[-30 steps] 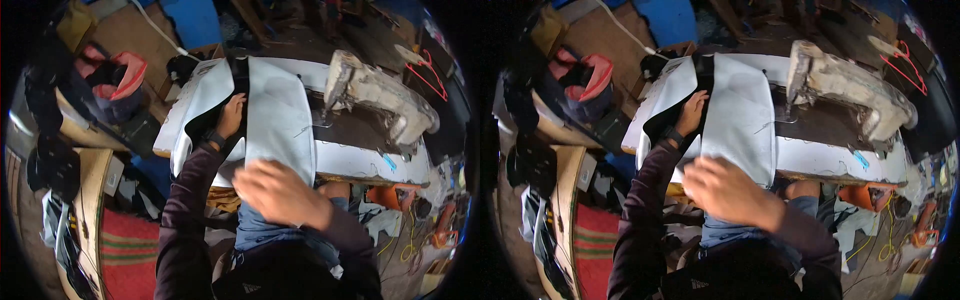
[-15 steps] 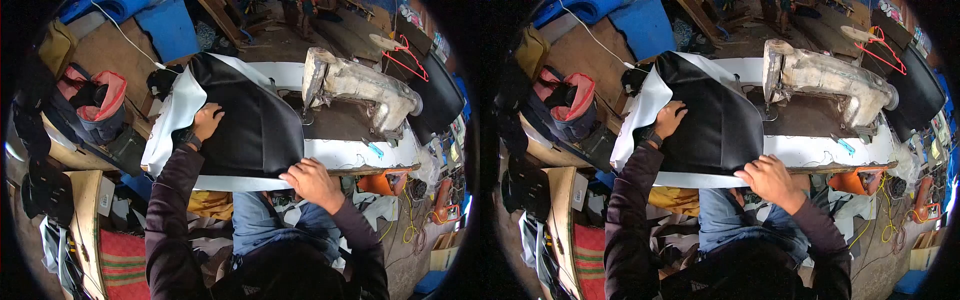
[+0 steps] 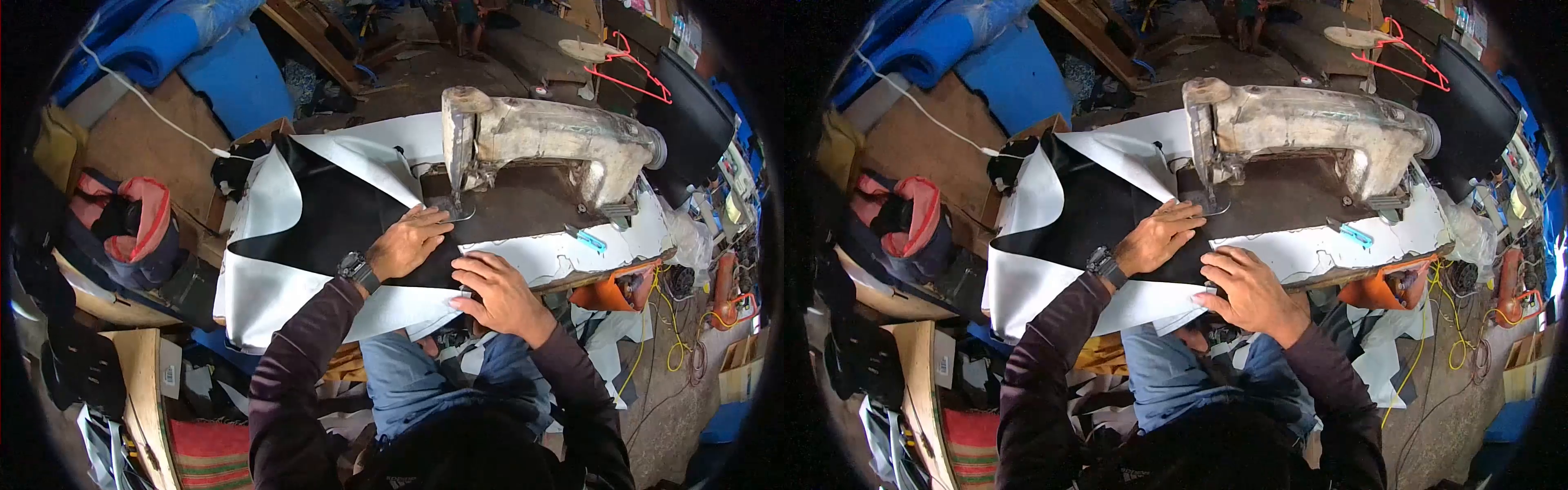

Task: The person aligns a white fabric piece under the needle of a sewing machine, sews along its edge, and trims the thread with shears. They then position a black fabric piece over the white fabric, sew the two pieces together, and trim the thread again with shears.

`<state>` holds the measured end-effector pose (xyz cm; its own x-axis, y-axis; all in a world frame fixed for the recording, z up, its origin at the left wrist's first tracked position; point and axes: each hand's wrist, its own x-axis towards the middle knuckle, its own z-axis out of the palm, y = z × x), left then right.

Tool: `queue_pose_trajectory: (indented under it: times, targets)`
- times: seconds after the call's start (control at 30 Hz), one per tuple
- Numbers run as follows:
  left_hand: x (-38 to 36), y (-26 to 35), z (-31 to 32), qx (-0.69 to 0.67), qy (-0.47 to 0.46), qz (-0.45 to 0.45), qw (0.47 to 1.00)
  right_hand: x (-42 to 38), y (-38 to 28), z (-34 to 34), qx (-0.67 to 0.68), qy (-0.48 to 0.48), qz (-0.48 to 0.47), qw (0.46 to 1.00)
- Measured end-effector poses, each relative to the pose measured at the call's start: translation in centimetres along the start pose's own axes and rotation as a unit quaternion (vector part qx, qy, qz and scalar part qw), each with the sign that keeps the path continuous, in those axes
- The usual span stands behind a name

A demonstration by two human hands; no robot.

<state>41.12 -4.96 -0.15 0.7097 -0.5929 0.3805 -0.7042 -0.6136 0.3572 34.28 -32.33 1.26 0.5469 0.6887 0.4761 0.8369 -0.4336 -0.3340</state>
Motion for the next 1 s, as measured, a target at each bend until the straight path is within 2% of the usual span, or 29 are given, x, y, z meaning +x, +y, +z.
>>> queue_pose_trajectory:
  times: [0.07, 0.1, 0.2, 0.23, 0.33, 0.43, 0.53, 0.6, 0.7, 0.77, 0.87, 0.9, 0.93, 1.0]
  targets:
    - [0.9, -0.5, 0.4, -0.004, 0.013, -0.011, 1.000, 0.0, 1.2, -0.8, 0.002, -0.001, -0.008, 1.000]
    - [1.0, -0.5, 0.5, -0.009, 0.018, -0.017, 1.000, 0.5, 1.8, -1.2, 0.028, 0.045, -0.043, 0.998]
    - [1.0, -0.2, 0.7, -0.011, 0.028, -0.016, 0.999, 1.8, 4.7, -1.3, 0.204, 0.033, 0.175, 0.963]
    - [0.8, 0.2, 0.7, -0.011, 0.030, -0.013, 0.999, 3.4, 5.3, -1.7, 0.188, 0.065, 0.182, 0.963]
    - [1.0, 1.2, 0.4, -0.009, 0.023, -0.035, 0.999, 6.6, 10.5, 1.6, 0.024, 0.148, 0.114, 0.982]
    - [1.1, 2.0, -0.1, -0.001, 0.036, -0.039, 0.999, 7.9, 11.9, 2.6, 0.025, 0.078, 0.147, 0.986]
    - [1.5, 2.4, -0.3, 0.028, 0.047, -0.028, 0.998, 5.7, 9.8, 1.2, 0.125, 0.031, 0.123, 0.984]
    - [1.7, 2.6, -0.5, 0.061, 0.035, -0.009, 0.997, 3.8, 8.2, 0.8, 0.083, 0.029, 0.049, 0.995]
    - [2.0, 2.5, -0.6, 0.117, 0.026, 0.022, 0.993, 3.1, 6.5, -0.3, 0.030, 0.012, 0.071, 0.997]
    - [2.5, 2.7, -0.6, 0.125, 0.017, -0.012, 0.992, 3.7, 7.6, -0.7, 0.024, -0.004, 0.076, 0.997]
    - [2.9, 2.1, -0.4, 0.123, 0.022, -0.031, 0.992, 5.3, 11.0, -0.5, -0.114, 0.018, 0.087, 0.989]
    - [2.7, 1.7, 0.0, 0.118, 0.025, -0.034, 0.992, 5.6, 13.2, 0.0, -0.222, 0.049, 0.080, 0.970]
    - [2.9, 1.2, 0.3, 0.073, 0.069, -0.033, 0.994, 6.3, 13.3, -1.1, -0.254, 0.032, 0.133, 0.957]
    - [2.8, 0.9, 0.6, -0.002, 0.144, -0.079, 0.986, 6.0, 10.2, -3.2, -0.188, 0.074, 0.090, 0.975]
